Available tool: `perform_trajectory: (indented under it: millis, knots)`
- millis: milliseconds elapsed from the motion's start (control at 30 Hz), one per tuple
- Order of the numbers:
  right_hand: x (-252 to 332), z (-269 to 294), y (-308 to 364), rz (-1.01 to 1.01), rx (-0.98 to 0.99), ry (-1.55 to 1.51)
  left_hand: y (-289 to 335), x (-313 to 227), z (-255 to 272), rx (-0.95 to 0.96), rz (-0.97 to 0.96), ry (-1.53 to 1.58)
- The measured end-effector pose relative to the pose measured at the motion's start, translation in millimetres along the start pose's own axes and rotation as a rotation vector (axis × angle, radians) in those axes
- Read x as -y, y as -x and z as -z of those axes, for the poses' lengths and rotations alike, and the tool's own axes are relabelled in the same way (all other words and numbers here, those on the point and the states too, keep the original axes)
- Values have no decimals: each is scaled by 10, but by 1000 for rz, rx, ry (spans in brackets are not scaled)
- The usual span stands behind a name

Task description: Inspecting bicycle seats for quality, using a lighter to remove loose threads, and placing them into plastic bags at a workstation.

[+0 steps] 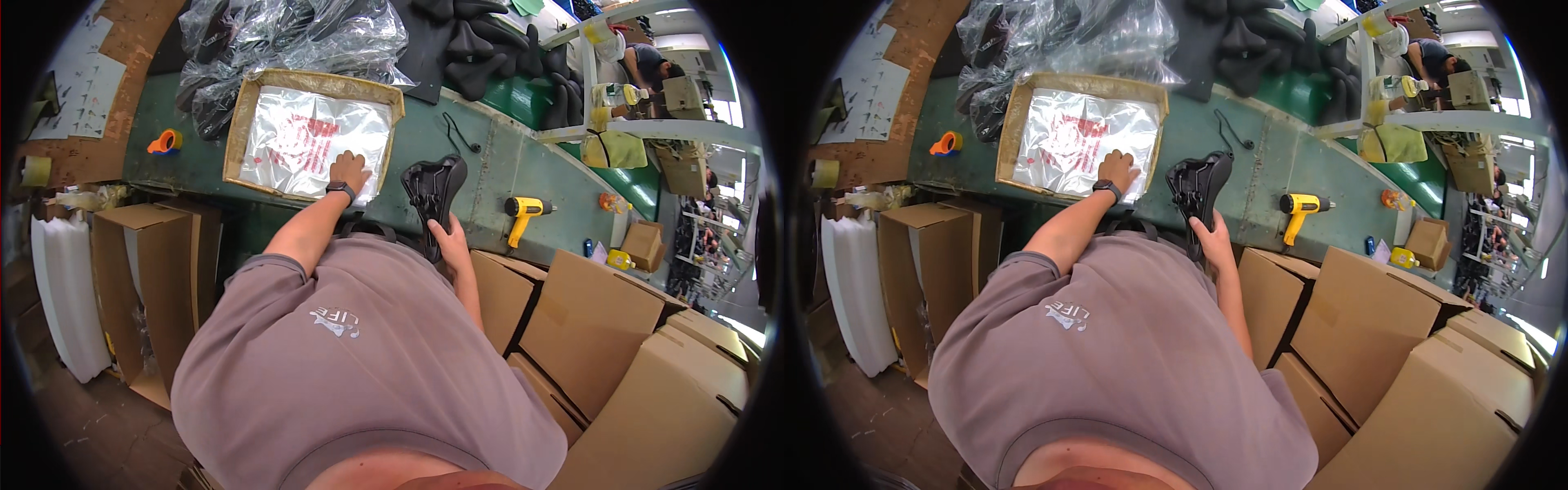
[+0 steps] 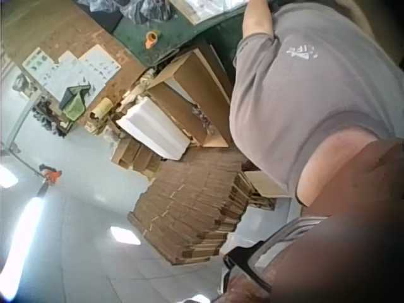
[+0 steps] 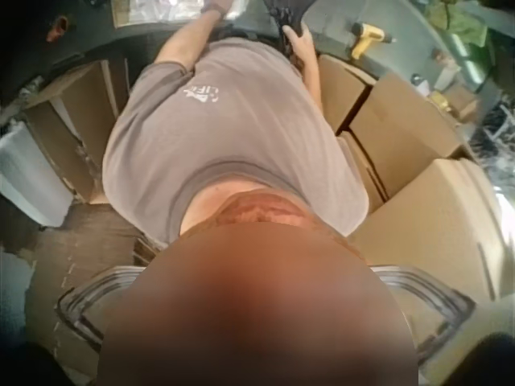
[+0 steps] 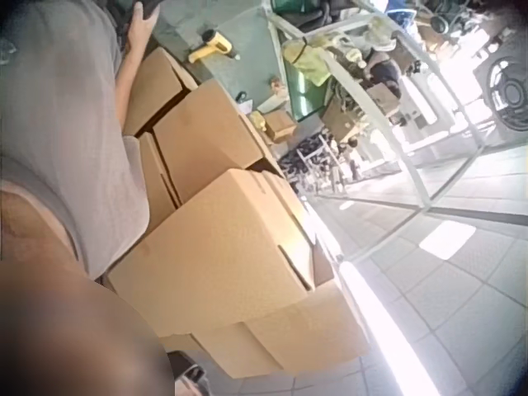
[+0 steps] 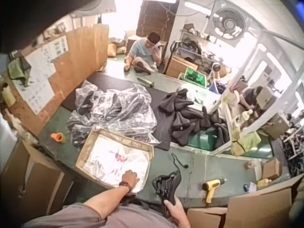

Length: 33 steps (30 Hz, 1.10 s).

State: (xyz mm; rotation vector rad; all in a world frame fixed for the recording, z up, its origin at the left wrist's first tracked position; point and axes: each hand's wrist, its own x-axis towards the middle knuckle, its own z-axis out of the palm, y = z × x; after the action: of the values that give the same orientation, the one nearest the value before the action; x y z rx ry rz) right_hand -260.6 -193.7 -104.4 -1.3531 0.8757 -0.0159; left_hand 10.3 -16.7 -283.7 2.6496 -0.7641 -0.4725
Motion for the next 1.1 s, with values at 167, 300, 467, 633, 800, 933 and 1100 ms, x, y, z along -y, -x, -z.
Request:
perform_trajectory:
  millis: [167, 300, 467, 633, 800, 933, 1100]
  knots:
    - [55, 35, -389, -117, 261, -199, -77, -3, -50, -49, 210, 129]
    - [-67, -123, -852, 53, 372, -43, -13, 283, -154, -70, 203, 438]
    - [-177, -578, -1337, 379, 390, 590, 136, 431, -87, -274, 406, 693]
    - [-16, -729, -1441, 505, 450, 1120, 257, 111, 784, -750, 383, 795]
    - [105, -865, -1522, 443, 388, 998, 949, -427, 1661, -460, -388, 357]
    - [332, -875, -1513, 225, 376, 473, 1513, -476, 2040, -620, -76, 595]
    - [921, -913, -1227, -248, 597, -328, 1956, -338, 2481, -174, -174, 1782]
